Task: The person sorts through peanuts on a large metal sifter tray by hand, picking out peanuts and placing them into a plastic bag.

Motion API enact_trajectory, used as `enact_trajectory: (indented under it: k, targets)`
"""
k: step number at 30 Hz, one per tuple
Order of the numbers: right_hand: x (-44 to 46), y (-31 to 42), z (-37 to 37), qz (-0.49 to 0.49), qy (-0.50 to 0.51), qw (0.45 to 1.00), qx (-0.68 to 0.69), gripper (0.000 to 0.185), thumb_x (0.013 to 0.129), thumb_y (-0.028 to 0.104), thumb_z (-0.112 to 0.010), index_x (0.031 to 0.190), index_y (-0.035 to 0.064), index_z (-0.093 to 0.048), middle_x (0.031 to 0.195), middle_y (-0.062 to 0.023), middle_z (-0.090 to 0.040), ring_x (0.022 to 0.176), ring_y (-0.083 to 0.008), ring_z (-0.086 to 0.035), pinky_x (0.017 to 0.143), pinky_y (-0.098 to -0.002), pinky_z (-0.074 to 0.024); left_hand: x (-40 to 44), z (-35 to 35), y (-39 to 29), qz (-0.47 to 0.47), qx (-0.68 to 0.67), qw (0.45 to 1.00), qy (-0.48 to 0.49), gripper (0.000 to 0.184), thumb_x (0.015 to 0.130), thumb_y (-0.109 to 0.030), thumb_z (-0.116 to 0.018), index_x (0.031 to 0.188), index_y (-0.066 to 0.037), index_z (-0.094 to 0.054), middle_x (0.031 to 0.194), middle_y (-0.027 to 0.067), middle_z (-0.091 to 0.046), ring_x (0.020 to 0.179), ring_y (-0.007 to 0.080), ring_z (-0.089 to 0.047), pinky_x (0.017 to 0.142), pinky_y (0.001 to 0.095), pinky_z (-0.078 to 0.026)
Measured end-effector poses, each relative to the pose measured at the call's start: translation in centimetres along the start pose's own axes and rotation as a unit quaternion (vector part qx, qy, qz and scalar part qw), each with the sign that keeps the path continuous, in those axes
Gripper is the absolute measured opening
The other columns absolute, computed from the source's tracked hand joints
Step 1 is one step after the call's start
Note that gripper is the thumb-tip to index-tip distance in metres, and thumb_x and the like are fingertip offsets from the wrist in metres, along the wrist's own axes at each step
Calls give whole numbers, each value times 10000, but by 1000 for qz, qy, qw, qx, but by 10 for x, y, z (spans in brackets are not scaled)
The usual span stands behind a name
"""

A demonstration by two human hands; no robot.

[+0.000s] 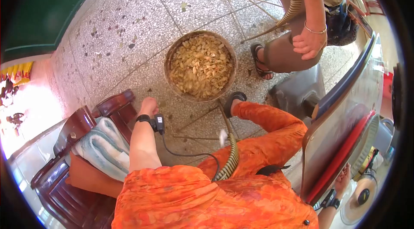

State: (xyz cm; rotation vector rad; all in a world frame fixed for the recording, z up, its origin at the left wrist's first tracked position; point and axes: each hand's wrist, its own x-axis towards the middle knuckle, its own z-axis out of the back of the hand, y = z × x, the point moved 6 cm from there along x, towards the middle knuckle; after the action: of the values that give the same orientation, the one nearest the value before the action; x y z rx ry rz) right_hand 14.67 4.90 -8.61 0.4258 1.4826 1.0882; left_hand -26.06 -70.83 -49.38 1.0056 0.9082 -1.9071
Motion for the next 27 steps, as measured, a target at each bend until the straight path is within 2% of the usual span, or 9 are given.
enact_trajectory:
  k: [7, 10, 12, 14, 15, 16, 17, 19, 27]
  targets:
    - [-6, 3, -11, 12, -17, 1000, -11, 199, 905, 244, -444, 1004, 94, -530, 722, 34, -533, 438, -7, -376, 304, -138, -241, -7, -3, -12, 10, 40, 998, 41, 166, 769, -97, -441, 791, -30, -591, 640, 124, -570, 507, 198, -554, 409, 314, -431]
    - [0, 4, 1, 18, -8, 999, -38, 191, 902, 238, -452, 983, 84, -530, 691, 37, -524, 426, -9, -380, 317, -132, -277, 10, 13, -33, -79, 115, 990, -20, 164, 757, -105, -465, 805, -60, -615, 657, 129, -591, 542, 220, -572, 477, 335, -455]
    - [1, 4, -7, 43, -22, 998, -29, 175, 902, 217, -448, 1007, 108, -535, 728, 40, -539, 505, -28, -455, 413, -136, -388, -3, 45, -86, -288, 158, 898, -294, 166, 753, -130, -483, 824, -89, -628, 702, 126, -613, 626, 243, -590, 592, 351, -471]
    - [-36, 11, -53, 128, -167, 978, -11, 302, 911, 170, -422, 1183, 41, -431, 817, 7, -475, 563, -3, -427, 433, -111, -367, -46, 52, -141, -363, 80, 880, -294, 173, 765, -145, -486, 846, -110, -634, 807, 125, -627, 759, 253, -589, 713, 357, -454]
    - [-15, 13, -16, 131, -37, 991, 17, 360, 917, 121, -382, 1262, 26, -344, 807, 9, -400, 585, -23, -386, 458, -127, -366, -61, 50, -172, -439, 120, 838, -299, 172, 774, -140, -487, 866, -92, -624, 869, 114, -619, 834, 238, -574, 740, 339, -440]
    - [-15, 20, -23, 144, 93, 979, 108, 349, 919, 95, -354, 1257, 10, -328, 745, 15, -337, 546, -52, -328, 432, -146, -333, -56, 45, -195, -430, 18, 875, -219, 178, 782, -116, -480, 897, -65, -606, 879, 83, -610, 861, 228, -552, 765, 340, -421]
    - [-28, 30, -45, 151, 79, 969, 178, 345, 923, 88, -331, 1257, 4, -307, 740, 10, -330, 540, -59, -313, 403, -157, -293, -24, 52, -221, -518, 36, 830, -205, 175, 809, -125, -473, 929, -46, -574, 743, 45, -575, 696, 178, -545, 619, 313, -441]
    - [-22, 41, -47, 100, 313, 883, 336, 231, 931, 118, -312, 1112, -4, -386, 730, 4, -356, 536, -63, -327, 358, -167, -277, -175, 4, -280, -508, -114, 853, -26, 159, 853, -138, -460, 967, -48, -523, 566, -35, -373, 430, 31, -319, 361, 185, -263]
    - [-38, 46, -36, 91, 194, 879, 426, 200, 911, 181, -400, 989, 7, -460, 718, -32, -443, 561, -68, -403, 316, -146, -288, -479, -132, -348, -667, -54, 695, 263, 150, 876, -98, -445, 993, -37, -515, 572, -56, -314, 478, 23, -286, 414, 175, -228]
